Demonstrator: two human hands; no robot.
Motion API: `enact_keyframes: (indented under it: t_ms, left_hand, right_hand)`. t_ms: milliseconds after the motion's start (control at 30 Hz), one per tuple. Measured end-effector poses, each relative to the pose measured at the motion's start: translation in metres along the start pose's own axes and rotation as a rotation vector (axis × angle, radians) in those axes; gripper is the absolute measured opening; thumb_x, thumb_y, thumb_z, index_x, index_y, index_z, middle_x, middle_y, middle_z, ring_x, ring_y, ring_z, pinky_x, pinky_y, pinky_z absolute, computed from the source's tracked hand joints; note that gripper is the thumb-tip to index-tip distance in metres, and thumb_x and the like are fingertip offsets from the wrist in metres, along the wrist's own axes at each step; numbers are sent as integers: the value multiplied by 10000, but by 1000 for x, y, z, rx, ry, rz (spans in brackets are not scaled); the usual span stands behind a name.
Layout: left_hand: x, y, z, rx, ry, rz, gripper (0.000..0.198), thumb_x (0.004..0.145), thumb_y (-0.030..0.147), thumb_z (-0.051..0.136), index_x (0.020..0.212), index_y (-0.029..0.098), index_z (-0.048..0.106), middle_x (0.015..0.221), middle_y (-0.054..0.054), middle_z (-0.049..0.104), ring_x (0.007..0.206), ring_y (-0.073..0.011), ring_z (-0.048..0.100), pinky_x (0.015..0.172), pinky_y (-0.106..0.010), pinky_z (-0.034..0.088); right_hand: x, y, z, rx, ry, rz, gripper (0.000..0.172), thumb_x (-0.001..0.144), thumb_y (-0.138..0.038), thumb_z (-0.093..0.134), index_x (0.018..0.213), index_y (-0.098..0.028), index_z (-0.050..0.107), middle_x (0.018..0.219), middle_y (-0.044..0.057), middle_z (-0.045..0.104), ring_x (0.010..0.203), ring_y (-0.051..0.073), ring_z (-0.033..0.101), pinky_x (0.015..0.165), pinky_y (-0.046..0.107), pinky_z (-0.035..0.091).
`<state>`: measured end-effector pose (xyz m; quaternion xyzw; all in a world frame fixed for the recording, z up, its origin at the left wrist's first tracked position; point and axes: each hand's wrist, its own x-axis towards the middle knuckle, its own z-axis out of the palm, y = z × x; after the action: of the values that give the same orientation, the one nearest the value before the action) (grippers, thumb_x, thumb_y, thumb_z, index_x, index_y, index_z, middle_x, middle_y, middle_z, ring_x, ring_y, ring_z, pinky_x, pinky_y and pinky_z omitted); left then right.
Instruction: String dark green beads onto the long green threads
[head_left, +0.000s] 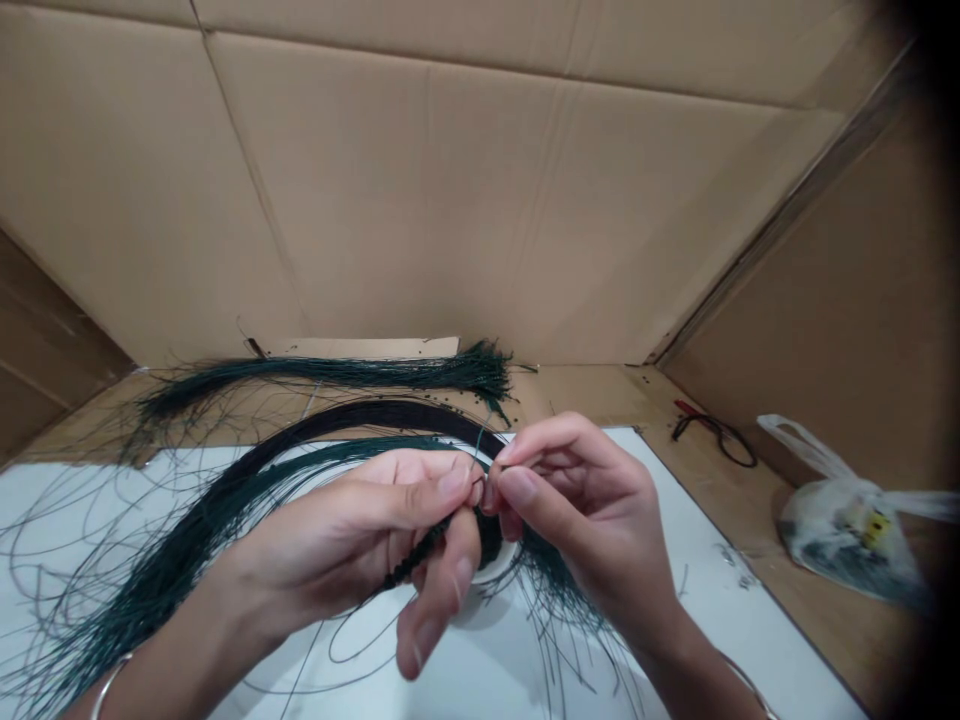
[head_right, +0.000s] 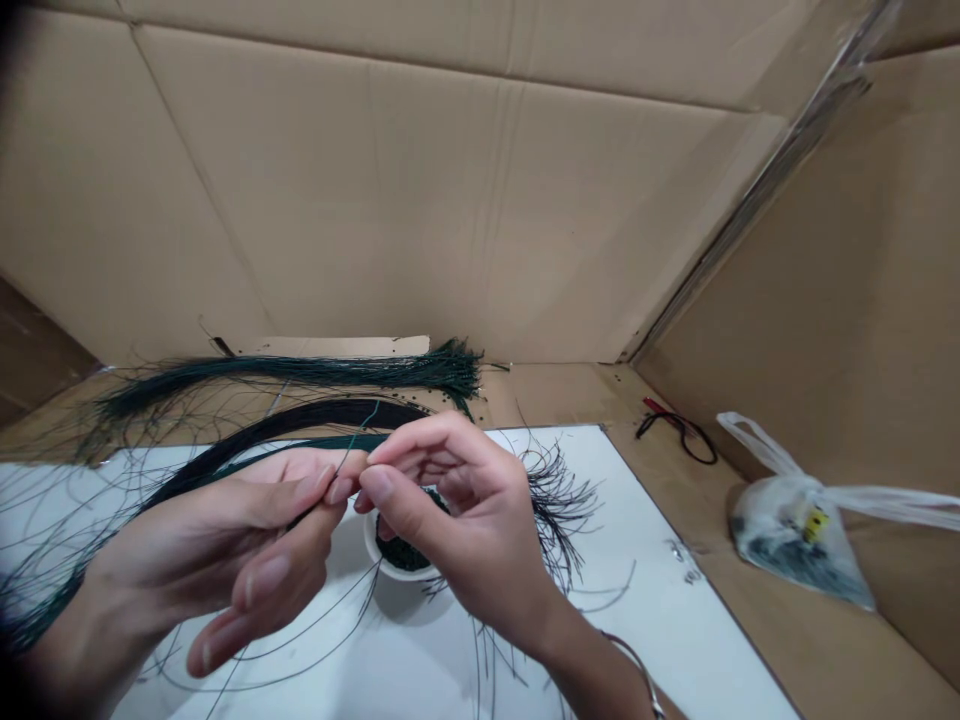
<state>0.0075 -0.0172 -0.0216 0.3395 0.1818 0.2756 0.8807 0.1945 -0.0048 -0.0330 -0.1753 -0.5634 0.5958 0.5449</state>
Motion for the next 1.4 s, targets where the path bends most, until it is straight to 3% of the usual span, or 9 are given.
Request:
enact_keyframes:
  t_ms: [200,467,667,833,1000,1100,1200,1300,1400]
  left_hand:
    - [-1,1,3,18,-10,-11,453,972,455,642,677,116,693,434,14,479,401,-81,524,376,-144,355]
    - [2,-5,3,-7,46,107,250,1027,356,584,885,151,592,664,-40,728,432,-97,650,430,-131,460]
    - [2,-2,4,2,16,21,344,984,424,645,812,125,636,568,-3,656,336,-53,527,384,-127,401]
    - [1,-1,4,121,35,-51,539,969,540,610,652,113,699,362,19,451,265,-55,344,307,-148,314]
    - [2,-3,6,87,122,-18,488,930,519,673,662,112,687,396,26,481,262,-37,303,271,-136,237]
    - [3,-4,6,75,84,4,480,952,503,657,690,102,691,377,35,455,258,-36,324,277,-118,243]
    - [3,-4,5,52,97,10,450,973,473,646,741,91,701,435,16,537,271,-22,366,306,-95,300]
    - [2,-4,3,48,92,25,474,978,524,616,808,93,717,576,-46,674,337,-48,508,343,-100,389]
    - [0,-1,3,71,58,99,469,1010,579,520,1013,148,705,820,-115,788,497,-124,694,392,-129,467]
  right_hand:
    - [-2,-4,2,-113,32,-53,245,827,-36,790,925,-261,786,782,-29,750,627,75,657,555,167,547]
    - [-3,-5,0,-205,25,-79,178,893,-107,737,965,-267,763,780,-14,729,616,109,667,604,243,591]
    - [-3,-9,1,-305,14,-105,196,906,-113,725,1001,-279,768,792,-18,735,642,103,675,654,244,606]
    - [-3,-11,1,-424,-6,-197,247,891,-64,694,1000,-271,771,847,-3,767,716,119,713,660,241,599]
    - [-3,-12,-1,-481,-23,-197,170,891,-96,701,935,-246,767,781,3,743,650,120,672,604,240,572]
    - [-3,-12,0,-450,-34,-165,148,900,-111,701,920,-246,758,781,-1,734,643,113,658,589,236,558]
    - [-2,-12,1,-387,-33,-96,109,907,-142,710,891,-241,751,728,-9,707,603,116,645,560,251,546]
    - [-1,-12,-1,-307,-28,-32,73,906,-168,726,880,-234,742,687,-13,703,567,119,648,510,245,523]
    - [1,-10,-7,-240,21,-2,48,907,-192,746,882,-232,739,698,-5,735,531,105,633,465,218,497]
